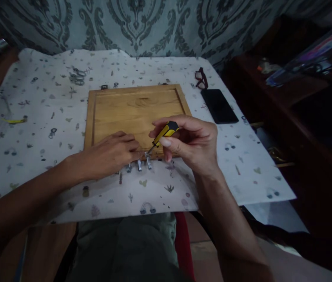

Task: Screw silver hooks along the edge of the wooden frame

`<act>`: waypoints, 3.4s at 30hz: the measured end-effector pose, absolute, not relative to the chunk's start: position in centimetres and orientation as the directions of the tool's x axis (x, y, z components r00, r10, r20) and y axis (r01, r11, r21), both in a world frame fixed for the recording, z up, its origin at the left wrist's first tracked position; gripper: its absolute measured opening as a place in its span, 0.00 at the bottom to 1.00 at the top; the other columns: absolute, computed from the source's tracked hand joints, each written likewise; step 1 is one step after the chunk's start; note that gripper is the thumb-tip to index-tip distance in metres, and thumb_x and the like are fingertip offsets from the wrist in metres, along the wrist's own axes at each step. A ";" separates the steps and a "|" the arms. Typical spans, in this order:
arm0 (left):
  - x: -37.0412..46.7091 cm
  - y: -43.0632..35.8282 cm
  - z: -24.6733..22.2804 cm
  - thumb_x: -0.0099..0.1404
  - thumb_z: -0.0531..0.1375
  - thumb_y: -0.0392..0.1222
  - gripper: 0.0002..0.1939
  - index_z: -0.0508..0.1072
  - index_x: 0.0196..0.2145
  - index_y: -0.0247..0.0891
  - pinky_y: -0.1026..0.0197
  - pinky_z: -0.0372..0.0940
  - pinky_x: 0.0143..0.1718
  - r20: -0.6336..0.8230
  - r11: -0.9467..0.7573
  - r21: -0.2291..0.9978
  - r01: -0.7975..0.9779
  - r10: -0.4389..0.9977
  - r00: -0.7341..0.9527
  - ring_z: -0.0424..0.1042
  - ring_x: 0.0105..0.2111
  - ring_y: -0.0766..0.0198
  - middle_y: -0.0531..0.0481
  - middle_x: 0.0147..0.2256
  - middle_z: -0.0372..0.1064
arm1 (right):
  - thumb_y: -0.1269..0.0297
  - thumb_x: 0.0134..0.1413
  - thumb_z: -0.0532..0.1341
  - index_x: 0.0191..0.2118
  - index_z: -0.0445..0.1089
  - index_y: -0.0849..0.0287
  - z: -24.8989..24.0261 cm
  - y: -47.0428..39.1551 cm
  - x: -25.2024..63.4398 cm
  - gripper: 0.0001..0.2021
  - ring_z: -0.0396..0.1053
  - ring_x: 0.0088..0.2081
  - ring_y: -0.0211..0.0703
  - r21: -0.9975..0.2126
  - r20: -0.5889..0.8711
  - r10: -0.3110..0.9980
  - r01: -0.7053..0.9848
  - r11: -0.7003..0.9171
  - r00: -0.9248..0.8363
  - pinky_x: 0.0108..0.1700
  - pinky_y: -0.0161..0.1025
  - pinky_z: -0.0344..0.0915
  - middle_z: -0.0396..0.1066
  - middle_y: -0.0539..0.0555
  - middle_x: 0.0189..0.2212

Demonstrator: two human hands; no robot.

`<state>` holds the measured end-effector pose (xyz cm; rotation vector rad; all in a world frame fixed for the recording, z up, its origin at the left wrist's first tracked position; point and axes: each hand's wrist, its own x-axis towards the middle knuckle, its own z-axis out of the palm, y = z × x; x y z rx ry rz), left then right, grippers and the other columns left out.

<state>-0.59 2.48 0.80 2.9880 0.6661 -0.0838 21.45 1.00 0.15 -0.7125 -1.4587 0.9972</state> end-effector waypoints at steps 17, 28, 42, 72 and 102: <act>-0.7 2.3 0.8 0.73 0.54 0.28 0.14 0.78 0.47 0.35 0.51 0.57 0.51 -0.093 -0.891 0.117 0.439 0.430 0.898 0.66 0.50 0.54 0.46 0.47 0.73 | 0.54 0.44 0.77 0.33 0.80 0.54 0.8 2.2 20.9 0.13 0.59 0.13 0.29 -0.818 0.518 0.793 -0.085 0.569 0.321 0.12 0.34 0.50 0.80 0.49 0.27; -0.8 2.3 0.3 0.75 0.52 0.32 0.13 0.77 0.42 0.37 0.52 0.62 0.48 0.005 -0.902 0.083 0.424 0.425 0.905 0.70 0.49 0.55 0.45 0.43 0.76 | 0.54 0.42 0.75 0.33 0.76 0.54 0.1 4.1 21.4 0.14 0.56 0.15 0.33 -0.931 0.234 0.936 -0.218 0.293 0.262 0.17 0.35 0.52 0.78 0.53 0.25; -0.6 2.4 0.6 0.72 0.56 0.31 0.10 0.79 0.39 0.36 0.52 0.67 0.45 0.046 -0.907 0.051 0.418 0.420 0.906 0.75 0.44 0.54 0.45 0.40 0.78 | 0.35 0.50 0.67 0.34 0.74 0.59 3.5 8.3 18.4 0.27 0.70 0.30 0.41 -0.911 0.206 0.940 0.298 0.285 -0.271 0.32 0.38 0.69 0.73 0.53 0.26; -1.0 2.4 1.9 0.75 0.54 0.34 0.12 0.79 0.44 0.35 0.51 0.68 0.44 -0.020 -0.898 0.134 0.420 0.421 0.907 0.75 0.51 0.51 0.42 0.46 0.78 | 0.56 0.67 0.63 0.58 0.69 0.58 -2.3 21.9 -3.0 0.19 0.73 0.53 0.49 0.129 -0.145 0.658 0.646 0.753 -0.738 0.53 0.53 0.74 0.71 0.59 0.57; -1.0 2.2 2.3 0.75 0.52 0.33 0.15 0.78 0.47 0.35 0.48 0.65 0.47 -0.065 -0.896 0.143 0.421 0.416 0.907 0.73 0.54 0.49 0.41 0.48 0.77 | 0.56 0.67 0.63 0.58 0.70 0.58 0.2 24.5 -4.2 0.19 0.73 0.53 0.50 0.097 -0.059 0.763 0.757 0.647 -0.644 0.53 0.53 0.74 0.71 0.59 0.57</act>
